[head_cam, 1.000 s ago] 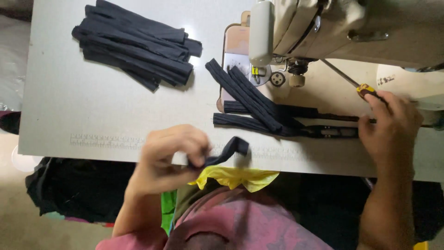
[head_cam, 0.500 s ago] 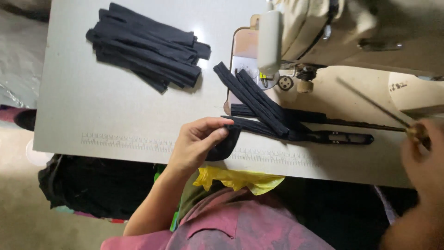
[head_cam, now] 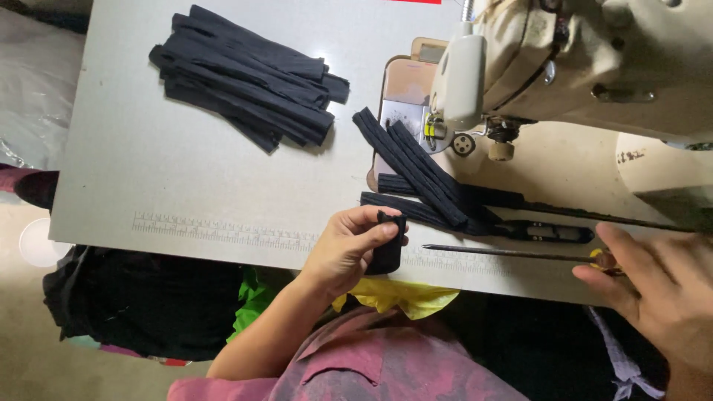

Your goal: Turning sewn fabric tubes inside out using a manual turning tool on a sewing table.

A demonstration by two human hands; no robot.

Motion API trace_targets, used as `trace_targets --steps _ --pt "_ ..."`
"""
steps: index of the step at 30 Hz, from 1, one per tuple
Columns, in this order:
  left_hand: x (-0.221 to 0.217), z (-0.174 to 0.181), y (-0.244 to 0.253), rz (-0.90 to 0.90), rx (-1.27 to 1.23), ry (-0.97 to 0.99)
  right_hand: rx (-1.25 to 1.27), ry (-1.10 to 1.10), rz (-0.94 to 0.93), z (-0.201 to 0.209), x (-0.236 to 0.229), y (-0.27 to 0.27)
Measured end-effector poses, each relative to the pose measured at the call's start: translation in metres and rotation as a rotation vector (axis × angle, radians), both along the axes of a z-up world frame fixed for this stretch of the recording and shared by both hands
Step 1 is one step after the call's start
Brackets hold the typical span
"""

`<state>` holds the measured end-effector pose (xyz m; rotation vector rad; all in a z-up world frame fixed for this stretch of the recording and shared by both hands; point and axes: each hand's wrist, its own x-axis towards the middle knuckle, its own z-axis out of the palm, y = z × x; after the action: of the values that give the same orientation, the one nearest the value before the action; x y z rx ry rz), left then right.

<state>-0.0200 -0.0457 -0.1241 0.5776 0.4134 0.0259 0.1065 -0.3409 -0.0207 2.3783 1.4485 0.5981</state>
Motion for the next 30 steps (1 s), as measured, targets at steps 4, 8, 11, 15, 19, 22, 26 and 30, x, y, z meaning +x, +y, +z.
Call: trace_targets --steps 4,8,11,15,19,22,26,30 --pt "-0.003 0.004 0.001 -0.028 0.038 0.031 0.013 0.031 0.032 0.007 -0.002 0.009" --pt "-0.004 0.008 0.001 -0.037 0.037 -0.009 0.010 0.032 0.023 0.016 -0.007 0.024" --pt "-0.006 0.006 0.002 -0.025 0.034 -0.015 0.052 0.087 0.065 0.019 -0.007 0.032" --pt "-0.007 0.007 0.002 -0.032 0.043 -0.008 0.032 0.077 0.100 0.023 -0.006 0.038" --pt "-0.008 0.012 0.002 -0.029 0.063 -0.021 0.088 0.134 0.096 0.021 -0.009 0.037" --pt "-0.007 0.019 0.004 -0.052 0.090 -0.035 0.127 0.122 0.088 0.021 -0.010 0.034" --pt "-0.004 0.029 0.013 -0.224 0.275 -0.105 0.077 0.073 0.162 0.023 -0.008 0.024" --pt "0.008 0.064 0.020 -0.488 0.616 -0.237 0.082 -0.010 0.306 0.032 -0.012 0.036"
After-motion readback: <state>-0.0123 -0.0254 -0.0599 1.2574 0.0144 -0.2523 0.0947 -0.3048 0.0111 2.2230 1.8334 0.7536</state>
